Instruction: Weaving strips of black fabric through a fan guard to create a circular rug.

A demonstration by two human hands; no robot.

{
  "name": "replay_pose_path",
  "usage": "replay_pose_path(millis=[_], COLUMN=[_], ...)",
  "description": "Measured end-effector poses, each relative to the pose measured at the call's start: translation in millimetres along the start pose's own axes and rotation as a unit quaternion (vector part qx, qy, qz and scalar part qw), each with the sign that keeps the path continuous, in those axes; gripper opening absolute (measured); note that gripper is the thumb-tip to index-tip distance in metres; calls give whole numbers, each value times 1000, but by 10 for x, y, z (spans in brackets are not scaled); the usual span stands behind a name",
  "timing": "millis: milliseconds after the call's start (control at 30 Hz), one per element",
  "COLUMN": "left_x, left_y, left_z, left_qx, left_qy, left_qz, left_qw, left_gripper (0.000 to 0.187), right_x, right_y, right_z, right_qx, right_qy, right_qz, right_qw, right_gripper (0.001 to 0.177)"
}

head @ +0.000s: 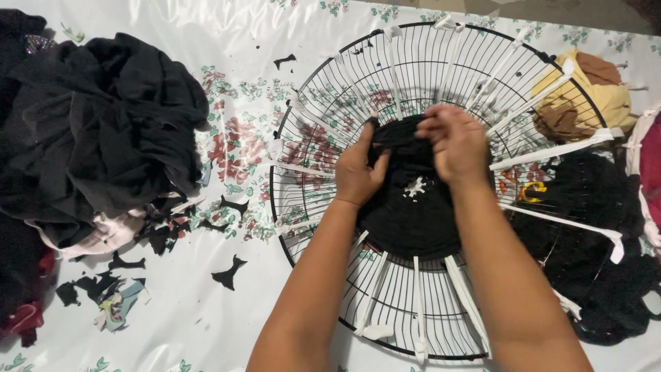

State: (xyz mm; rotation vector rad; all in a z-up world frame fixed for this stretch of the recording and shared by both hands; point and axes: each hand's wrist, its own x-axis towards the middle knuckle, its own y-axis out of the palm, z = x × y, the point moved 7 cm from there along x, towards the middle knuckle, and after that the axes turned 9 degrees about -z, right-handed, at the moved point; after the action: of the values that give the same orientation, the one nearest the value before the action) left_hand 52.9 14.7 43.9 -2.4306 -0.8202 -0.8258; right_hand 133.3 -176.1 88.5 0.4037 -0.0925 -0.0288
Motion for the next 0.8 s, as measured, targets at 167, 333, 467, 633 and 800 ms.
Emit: replay_pose_path(millis=[167, 333, 467, 633, 800], left_x=[113, 91, 71, 36, 10], left_y=[-213, -78, 78, 177, 217], left_z=[-9, 260, 348, 375, 418], left_qx=[-109, -187, -347, -406, -405], left_qy=[-16, -82, -239, -333, -348], left_qz=[-58, -50, 24, 86, 110], left_qw=[992, 978, 907, 847, 838], left_gripper=[40, 18, 14, 22, 23], right_x=[-264, -349, -420, -339, -437], right_y=[270, 289, 312, 144, 332], right_z=[-412, -564, -445, -551, -310], right_qx=[-124, -163, -258, -256, -246], right_qy=[-56, -72, -195, -103, -200], right_qz=[58, 75, 77, 31, 91], right_qw=[989, 981, 943, 961, 944], right_gripper=[17, 25, 19, 18, 13])
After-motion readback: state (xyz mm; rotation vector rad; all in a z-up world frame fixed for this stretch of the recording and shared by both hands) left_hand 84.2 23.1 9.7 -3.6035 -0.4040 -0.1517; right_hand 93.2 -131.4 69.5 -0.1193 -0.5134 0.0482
